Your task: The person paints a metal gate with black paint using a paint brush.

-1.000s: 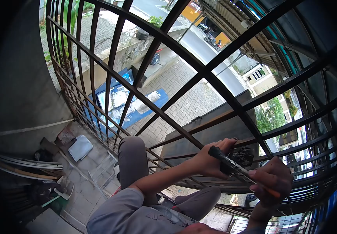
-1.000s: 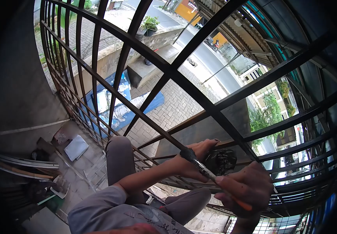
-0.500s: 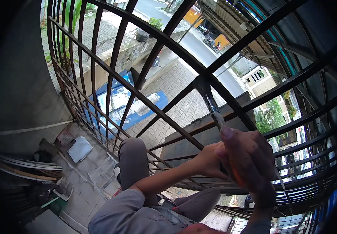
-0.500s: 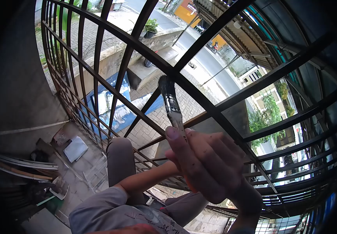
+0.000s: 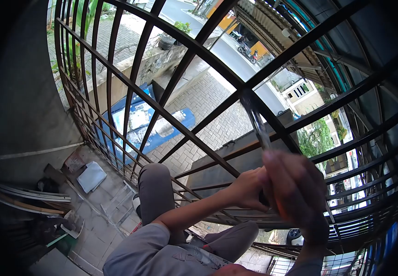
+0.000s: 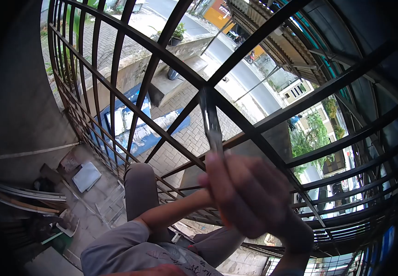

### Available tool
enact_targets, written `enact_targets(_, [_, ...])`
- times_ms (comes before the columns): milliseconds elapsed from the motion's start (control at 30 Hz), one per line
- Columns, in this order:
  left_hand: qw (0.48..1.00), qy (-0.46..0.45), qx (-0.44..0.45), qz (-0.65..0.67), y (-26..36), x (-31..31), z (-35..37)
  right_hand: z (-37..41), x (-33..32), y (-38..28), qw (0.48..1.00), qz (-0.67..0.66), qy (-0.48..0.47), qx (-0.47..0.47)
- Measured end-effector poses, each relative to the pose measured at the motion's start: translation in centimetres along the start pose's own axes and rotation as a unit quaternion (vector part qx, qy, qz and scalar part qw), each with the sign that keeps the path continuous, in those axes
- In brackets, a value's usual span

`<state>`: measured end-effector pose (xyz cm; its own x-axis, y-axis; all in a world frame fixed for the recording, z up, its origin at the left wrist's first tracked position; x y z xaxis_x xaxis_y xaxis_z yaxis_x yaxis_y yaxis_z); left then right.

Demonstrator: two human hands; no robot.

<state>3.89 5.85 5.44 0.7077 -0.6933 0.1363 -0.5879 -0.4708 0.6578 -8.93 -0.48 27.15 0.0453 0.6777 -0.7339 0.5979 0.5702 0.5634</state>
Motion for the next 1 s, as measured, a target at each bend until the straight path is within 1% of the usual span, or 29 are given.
enact_targets(33, [0.999,-0.009,0.028,-0.022,2.1,-0.7,0.0,-0.3,1.2,1.1,1.0,-0.007,0.008,0.005])
enact_targets(100, [1.0,-0.01,0.016,-0.021,2.8,-0.8,0.1,0.7,0.4,0.5,1.0,-0.004,0.005,0.014])
enact_targets(133, [1.0,-0.004,0.009,-0.018,2.8,-1.1,-0.1,1.0,0.1,0.2,1.0,-0.001,-0.001,0.014])
enact_targets(167, [0.998,0.029,0.047,0.0,3.6,-1.4,-0.1,0.9,-0.7,-0.4,1.0,-0.016,0.019,-0.003])
enact_targets(200, [0.998,0.029,0.048,0.001,3.3,-1.2,-0.1,0.5,-0.2,0.0,1.0,-0.016,0.018,-0.002])
enact_targets(267, [0.999,-0.034,0.002,-0.003,2.2,-0.5,0.0,-0.5,1.4,1.3,0.999,-0.028,0.023,-0.009])
enact_targets(333, [1.0,-0.019,-0.001,0.002,3.1,-1.0,-0.1,0.2,1.1,1.0,0.999,-0.03,0.023,-0.003])
enact_targets(400, [0.999,0.021,0.011,0.034,4.0,-1.6,-0.3,1.0,-0.5,-0.5,1.0,0.003,0.02,-0.02])
enact_targets(433, [0.999,0.021,0.012,0.034,3.8,-1.5,-0.4,0.8,-0.1,-0.1,1.0,0.004,0.02,-0.02])
enact_targets(533, [1.0,-0.023,0.012,-0.005,3.1,-0.8,-0.1,-0.2,1.8,1.7,0.999,-0.021,0.027,-0.018])
enact_targets(567, [0.999,-0.037,0.014,-0.021,3.1,-0.9,-0.1,-0.1,1.2,1.1,1.0,-0.012,0.009,-0.017])
enact_targets(600, [0.999,-0.035,0.015,-0.024,3.2,-1.0,-0.1,0.0,0.8,0.6,1.0,-0.012,0.011,-0.02])
enact_targets(633, [0.99,-0.013,-0.012,0.143,3.8,-1.1,-0.1,0.2,0.2,0.0,0.999,-0.013,0.024,-0.023])
enact_targets(667, [0.951,0.01,-0.039,0.306,3.9,-1.1,0.0,0.3,0.0,-0.4,0.999,-0.015,0.037,-0.027])
enact_targets(700, [0.989,-0.028,0.141,0.037,2.1,0.2,0.5,-0.5,1.0,0.2,0.999,-0.005,0.046,-0.029])
enact_targets(733, [0.989,-0.029,0.139,0.038,2.6,0.0,0.5,-0.6,1.0,0.5,0.999,-0.006,0.045,-0.026])
enact_targets(800, [0.997,-0.079,-0.018,-0.016,2.6,-0.3,0.1,-0.6,1.6,1.0,0.999,0.027,0.001,-0.029])
enact_targets(833, [0.997,-0.077,-0.017,-0.019,3.0,-0.4,0.0,-0.1,0.5,0.2,0.999,0.024,0.029,-0.026])
enact_targets(867, [0.99,-0.048,-0.045,0.125,3.1,-0.4,0.0,-0.4,0.7,0.3,0.999,0.024,0.029,-0.028])
enact_targets(900, [0.961,-0.018,-0.071,0.268,2.8,-0.3,-0.1,-0.7,0.8,0.2,0.996,0.057,0.06,-0.041])
enact_targets(933, [0.961,-0.017,-0.07,0.268,2.3,-0.1,-0.2,-1.0,0.9,0.3,0.99,0.091,0.092,-0.052])
enact_targets(967, [0.985,-0.001,-0.02,0.17,2.1,-0.5,-0.2,-1.1,2.1,1.7,0.993,0.068,0.089,-0.046])
enact_targets(1000, [0.997,0.015,0.029,0.069,2.2,-0.7,0.1,-0.8,1.7,1.4,0.993,0.067,0.088,-0.043])
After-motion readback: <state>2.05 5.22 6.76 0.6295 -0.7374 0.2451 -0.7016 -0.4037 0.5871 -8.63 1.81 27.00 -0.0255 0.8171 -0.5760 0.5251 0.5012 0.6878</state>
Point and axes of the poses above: each hand's wrist, its own z-axis away from the middle knuckle, its own x-axis out of the palm, y = z × x, the point moved 7 cm from there along -z, towards the middle knuckle, and after that the axes turned 15 degrees about z, right-handed, at the moved point
